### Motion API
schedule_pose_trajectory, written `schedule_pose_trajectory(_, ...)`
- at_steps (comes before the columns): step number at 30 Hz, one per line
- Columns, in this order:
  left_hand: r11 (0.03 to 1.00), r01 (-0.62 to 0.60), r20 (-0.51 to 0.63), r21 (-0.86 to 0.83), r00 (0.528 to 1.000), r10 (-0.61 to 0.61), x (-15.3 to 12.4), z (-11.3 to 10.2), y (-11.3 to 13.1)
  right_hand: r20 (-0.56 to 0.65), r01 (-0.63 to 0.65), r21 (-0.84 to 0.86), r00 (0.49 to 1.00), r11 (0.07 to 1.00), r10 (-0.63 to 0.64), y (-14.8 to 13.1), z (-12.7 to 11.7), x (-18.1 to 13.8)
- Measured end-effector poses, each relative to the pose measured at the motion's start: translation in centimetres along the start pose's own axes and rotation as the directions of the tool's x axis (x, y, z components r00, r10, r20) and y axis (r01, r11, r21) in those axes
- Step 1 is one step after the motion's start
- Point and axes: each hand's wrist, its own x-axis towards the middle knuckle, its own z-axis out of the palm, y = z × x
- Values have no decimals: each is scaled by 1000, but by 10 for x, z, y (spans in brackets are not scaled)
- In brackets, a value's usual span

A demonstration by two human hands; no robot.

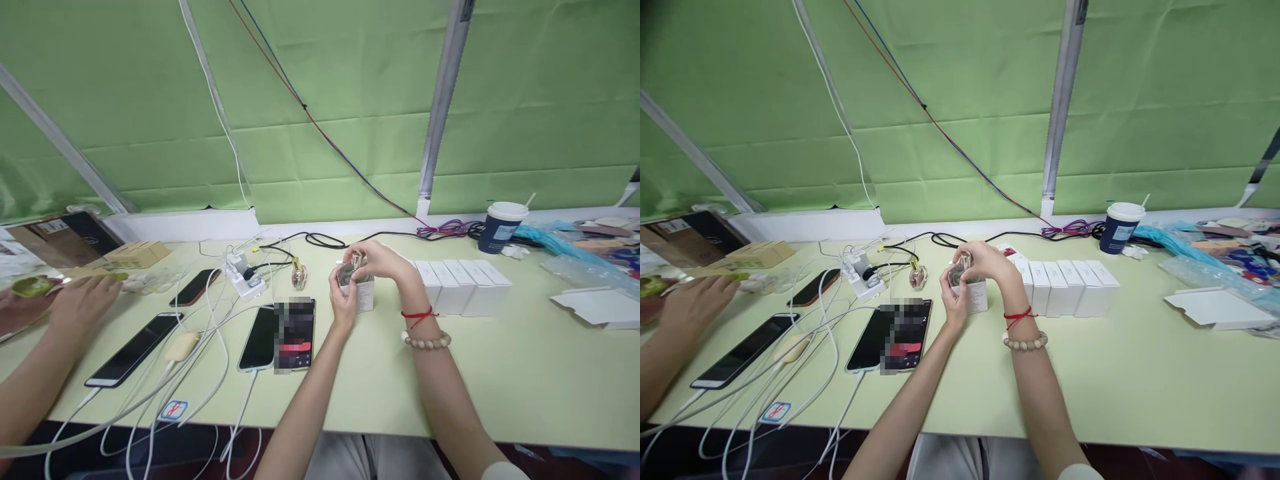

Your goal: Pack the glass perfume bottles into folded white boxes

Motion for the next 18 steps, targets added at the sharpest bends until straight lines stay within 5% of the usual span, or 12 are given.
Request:
schedule_pose_trajectory(7, 996, -70, 129, 59, 990, 62, 0, -1, -1, 4, -22, -62, 1000, 998, 22, 5, -1, -2)
schedule_pose_trajectory(18, 999, -29, 150, 23, 988, 26, 1, -1, 7, 61, -103, -48, 993, 994, 105, 4, 1, 1)
